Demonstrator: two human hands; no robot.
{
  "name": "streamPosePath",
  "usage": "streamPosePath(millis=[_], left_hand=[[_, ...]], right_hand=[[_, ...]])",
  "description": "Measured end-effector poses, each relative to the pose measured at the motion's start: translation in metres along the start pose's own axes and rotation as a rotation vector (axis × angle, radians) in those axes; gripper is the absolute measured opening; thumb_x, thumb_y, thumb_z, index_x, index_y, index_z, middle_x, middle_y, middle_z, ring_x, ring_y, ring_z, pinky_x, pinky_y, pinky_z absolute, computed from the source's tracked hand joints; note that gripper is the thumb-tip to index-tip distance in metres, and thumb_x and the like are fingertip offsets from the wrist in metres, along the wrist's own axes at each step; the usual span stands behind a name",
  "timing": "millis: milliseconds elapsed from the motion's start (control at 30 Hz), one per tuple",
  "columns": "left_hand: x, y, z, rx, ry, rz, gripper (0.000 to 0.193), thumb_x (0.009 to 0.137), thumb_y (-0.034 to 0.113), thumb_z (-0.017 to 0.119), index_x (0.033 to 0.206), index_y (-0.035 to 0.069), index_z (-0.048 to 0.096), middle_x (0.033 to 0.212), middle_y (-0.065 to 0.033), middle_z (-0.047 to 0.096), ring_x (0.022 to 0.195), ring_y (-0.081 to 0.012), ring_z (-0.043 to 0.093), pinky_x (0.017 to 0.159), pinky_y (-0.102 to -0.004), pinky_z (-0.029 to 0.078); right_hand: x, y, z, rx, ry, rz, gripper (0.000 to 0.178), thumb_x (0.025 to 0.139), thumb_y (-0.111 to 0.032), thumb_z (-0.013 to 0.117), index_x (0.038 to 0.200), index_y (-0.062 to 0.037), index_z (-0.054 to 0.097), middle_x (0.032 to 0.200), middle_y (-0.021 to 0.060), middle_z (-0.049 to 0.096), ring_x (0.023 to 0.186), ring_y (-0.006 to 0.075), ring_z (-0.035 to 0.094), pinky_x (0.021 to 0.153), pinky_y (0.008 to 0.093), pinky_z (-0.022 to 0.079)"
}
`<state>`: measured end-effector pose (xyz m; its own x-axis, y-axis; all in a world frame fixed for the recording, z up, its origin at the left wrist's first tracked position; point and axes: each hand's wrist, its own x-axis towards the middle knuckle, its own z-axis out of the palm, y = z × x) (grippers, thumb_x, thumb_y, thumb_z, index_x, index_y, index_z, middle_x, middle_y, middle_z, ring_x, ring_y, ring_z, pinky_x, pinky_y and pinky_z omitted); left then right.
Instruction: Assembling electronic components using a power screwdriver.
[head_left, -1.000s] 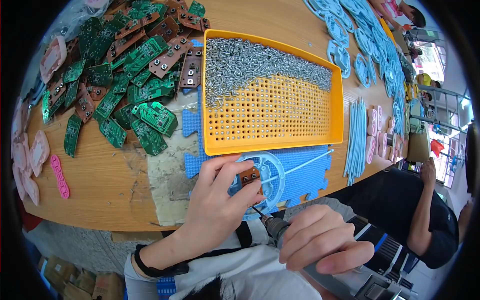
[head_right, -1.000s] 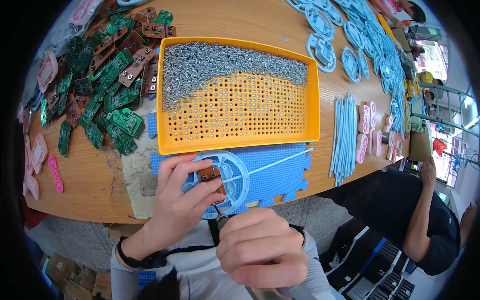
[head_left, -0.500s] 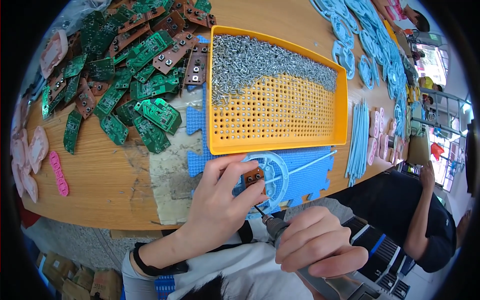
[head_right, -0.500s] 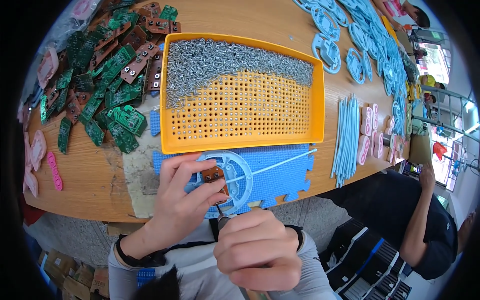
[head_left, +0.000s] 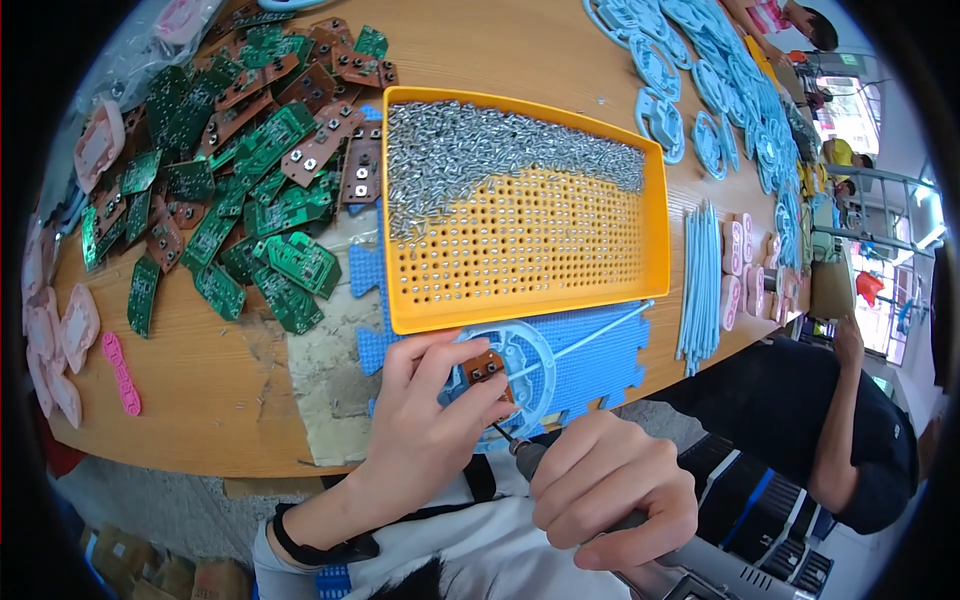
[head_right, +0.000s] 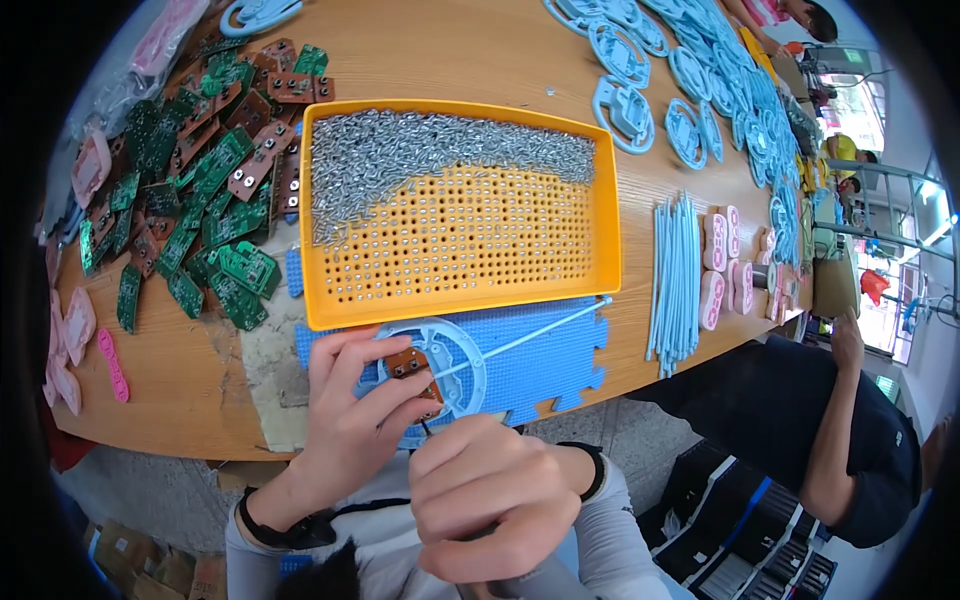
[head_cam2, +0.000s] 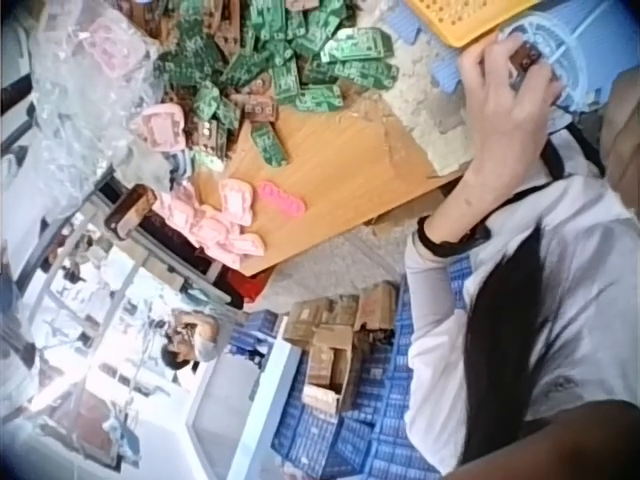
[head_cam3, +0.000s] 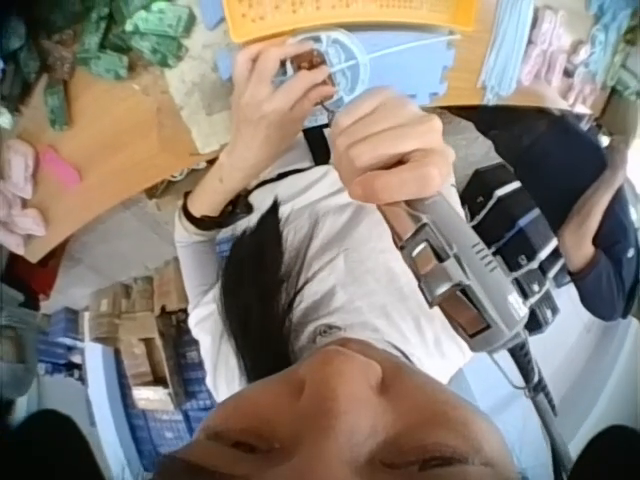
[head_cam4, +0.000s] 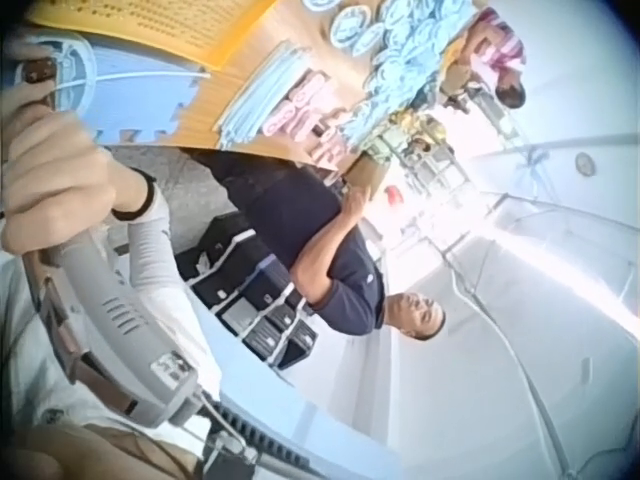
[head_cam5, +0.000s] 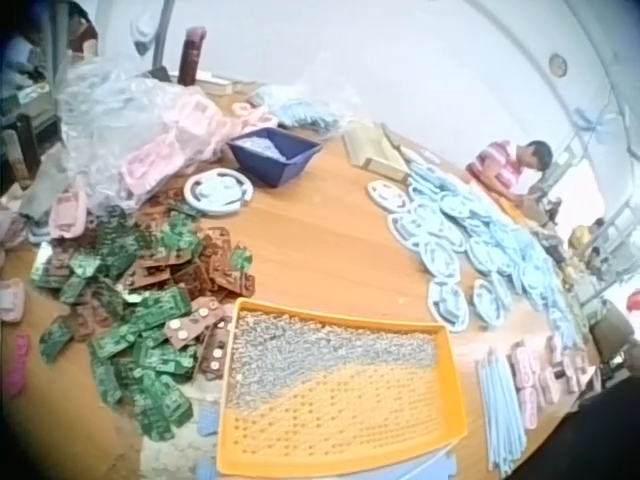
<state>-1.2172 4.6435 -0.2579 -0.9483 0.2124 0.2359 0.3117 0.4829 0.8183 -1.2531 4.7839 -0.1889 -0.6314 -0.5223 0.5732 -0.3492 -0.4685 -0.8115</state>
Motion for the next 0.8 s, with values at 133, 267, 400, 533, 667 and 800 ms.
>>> streamPosePath(millis=[133, 267, 400, 533, 667, 800], left_hand=[[0.001, 0.001, -0.002, 0.002, 0.001, -0.006, 0.031, 0.060, 0.011, 0.077, 0.089, 0.008, 0.065, 0.106, -0.0060, 0.054, 0.098, -0.0291, 0.046, 0.081, -0.0357, 0.042], [0.002, -0.001, -0.002, -0.021, -0.012, 0.002, 0.032, 0.060, 0.010, 0.078, 0.090, 0.008, 0.066, 0.107, -0.0057, 0.055, 0.098, -0.0288, 0.046, 0.080, -0.0353, 0.042], [0.002, -0.001, -0.001, -0.035, -0.018, -0.004, 0.032, 0.060, 0.011, 0.078, 0.090, 0.009, 0.067, 0.108, -0.0051, 0.055, 0.097, -0.0284, 0.046, 0.080, -0.0348, 0.042], [0.001, -0.002, -0.002, -0.030, -0.024, -0.023, 0.032, 0.060, 0.011, 0.078, 0.090, 0.010, 0.068, 0.108, -0.0049, 0.055, 0.097, -0.0282, 0.046, 0.080, -0.0344, 0.042], [0.001, -0.001, -0.003, -0.026, -0.027, -0.018, 0.031, 0.060, 0.011, 0.078, 0.089, 0.010, 0.068, 0.107, -0.0049, 0.056, 0.097, -0.0282, 0.046, 0.080, -0.0342, 0.042], [0.003, 0.000, -0.003, -0.016, -0.021, -0.017, 0.031, 0.059, 0.010, 0.077, 0.089, 0.009, 0.068, 0.107, -0.0049, 0.055, 0.098, -0.0285, 0.046, 0.080, -0.0342, 0.042]], right_hand=[[0.020, -0.011, -0.018, 0.080, -0.141, 0.068, 0.015, 0.083, -0.005, 0.055, 0.088, 0.0020, 0.042, 0.054, 0.0166, 0.054, 0.041, 0.0247, 0.052, 0.038, 0.0292, 0.043], [0.020, -0.028, -0.042, -0.088, 0.113, -0.117, 0.026, 0.087, -0.021, 0.058, 0.094, -0.0014, 0.042, 0.062, 0.0130, 0.056, 0.043, 0.0225, 0.052, 0.040, 0.0305, 0.042], [0.023, -0.007, -0.059, -0.414, 0.317, -0.134, 0.062, 0.083, -0.065, 0.044, 0.101, -0.0055, 0.040, 0.058, 0.0012, 0.052, 0.044, 0.0122, 0.049, 0.049, 0.0224, 0.034], [0.019, 0.021, -0.071, -0.405, 0.356, -0.214, 0.072, 0.080, -0.072, 0.040, 0.104, -0.0042, 0.041, 0.058, 0.0023, 0.050, 0.043, 0.0118, 0.047, 0.047, 0.0224, 0.034], [0.014, 0.025, -0.074, -0.425, 0.370, -0.171, 0.074, 0.078, -0.074, 0.039, 0.101, -0.0035, 0.041, 0.055, 0.0027, 0.049, 0.039, 0.0120, 0.044, 0.042, 0.0219, 0.033], [0.018, 0.028, -0.076, -0.415, 0.326, -0.199, 0.075, 0.077, -0.075, 0.040, 0.101, -0.0034, 0.041, 0.055, 0.0032, 0.050, 0.038, 0.0125, 0.045, 0.040, 0.0216, 0.034]])
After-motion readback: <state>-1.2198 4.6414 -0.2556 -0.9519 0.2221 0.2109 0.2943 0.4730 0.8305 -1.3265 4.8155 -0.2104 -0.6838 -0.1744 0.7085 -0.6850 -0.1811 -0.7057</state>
